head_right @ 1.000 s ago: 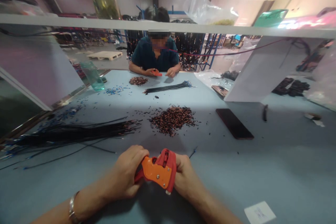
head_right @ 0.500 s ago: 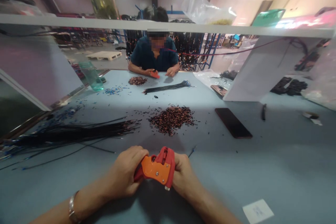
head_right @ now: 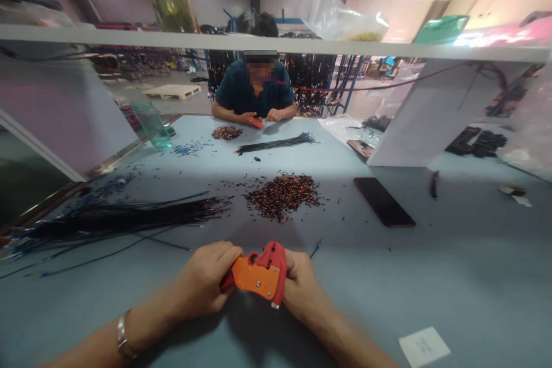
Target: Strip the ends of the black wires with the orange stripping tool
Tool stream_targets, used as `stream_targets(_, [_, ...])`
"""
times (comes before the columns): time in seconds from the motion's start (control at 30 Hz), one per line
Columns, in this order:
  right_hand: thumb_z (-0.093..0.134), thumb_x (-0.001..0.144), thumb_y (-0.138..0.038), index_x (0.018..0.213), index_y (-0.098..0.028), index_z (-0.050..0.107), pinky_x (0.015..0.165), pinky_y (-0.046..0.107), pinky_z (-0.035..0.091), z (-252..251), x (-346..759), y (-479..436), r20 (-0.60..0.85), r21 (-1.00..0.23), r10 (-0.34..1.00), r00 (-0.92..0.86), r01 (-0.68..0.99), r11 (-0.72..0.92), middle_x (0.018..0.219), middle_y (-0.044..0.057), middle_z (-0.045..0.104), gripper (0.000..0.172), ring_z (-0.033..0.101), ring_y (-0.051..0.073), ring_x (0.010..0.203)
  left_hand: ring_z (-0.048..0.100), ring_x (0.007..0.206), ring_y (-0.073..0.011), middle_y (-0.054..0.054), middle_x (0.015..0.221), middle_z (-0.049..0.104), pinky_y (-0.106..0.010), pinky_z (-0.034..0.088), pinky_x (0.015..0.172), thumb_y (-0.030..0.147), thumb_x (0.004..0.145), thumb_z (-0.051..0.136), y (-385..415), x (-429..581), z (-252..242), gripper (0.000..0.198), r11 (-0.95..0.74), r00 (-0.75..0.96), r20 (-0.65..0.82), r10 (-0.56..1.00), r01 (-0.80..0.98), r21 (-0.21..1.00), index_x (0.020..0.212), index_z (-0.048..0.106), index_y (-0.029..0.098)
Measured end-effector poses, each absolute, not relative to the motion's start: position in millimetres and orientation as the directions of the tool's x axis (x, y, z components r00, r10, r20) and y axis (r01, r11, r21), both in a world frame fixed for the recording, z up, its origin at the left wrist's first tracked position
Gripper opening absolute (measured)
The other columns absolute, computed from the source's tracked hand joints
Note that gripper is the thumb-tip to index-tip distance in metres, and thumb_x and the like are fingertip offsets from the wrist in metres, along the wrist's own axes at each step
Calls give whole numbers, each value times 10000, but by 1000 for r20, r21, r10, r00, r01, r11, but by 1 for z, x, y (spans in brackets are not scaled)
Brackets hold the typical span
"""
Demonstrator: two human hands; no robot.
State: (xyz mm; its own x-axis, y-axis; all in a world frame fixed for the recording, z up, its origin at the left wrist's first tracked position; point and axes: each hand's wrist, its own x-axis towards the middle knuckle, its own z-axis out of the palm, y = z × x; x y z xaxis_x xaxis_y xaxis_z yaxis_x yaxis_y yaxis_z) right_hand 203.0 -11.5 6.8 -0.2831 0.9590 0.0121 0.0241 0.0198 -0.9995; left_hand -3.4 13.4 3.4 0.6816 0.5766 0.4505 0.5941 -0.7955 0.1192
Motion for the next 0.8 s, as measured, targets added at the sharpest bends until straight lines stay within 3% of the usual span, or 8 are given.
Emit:
stream_targets(0.37, [746,741,-314,633,-154,651,542,189,386,3,203,-12,18,-1000,948,-319,-22,11,603,-34,558,215,450,95,564,537,526,-185,-17,627,579,-303,356,482,117,682,425,16,-5,2,158,-815,709,471,525,579,37,787,398,233])
stream_targets(0.6, [752,702,-366,548,-176,512,530,200,380,13,200,-10,-31,-999,952,-304,-8,-35,541,-57,461,343,367,86,519,539,516,-171,-7,629,587,-292,350,475,126,715,425,14,-6,-2,125,-814,706,451,545,575,84,777,398,231])
stream_targets(0.8, [691,713,-394,593,-175,536,500,205,366,14,198,-10,-39,-998,951,-305,56,-23,566,-35,507,294,394,96,520,523,519,-162,-4,626,580,-281,313,480,125,703,448,15,-8,-5,130,-810,708,420,568,571,134,778,414,225])
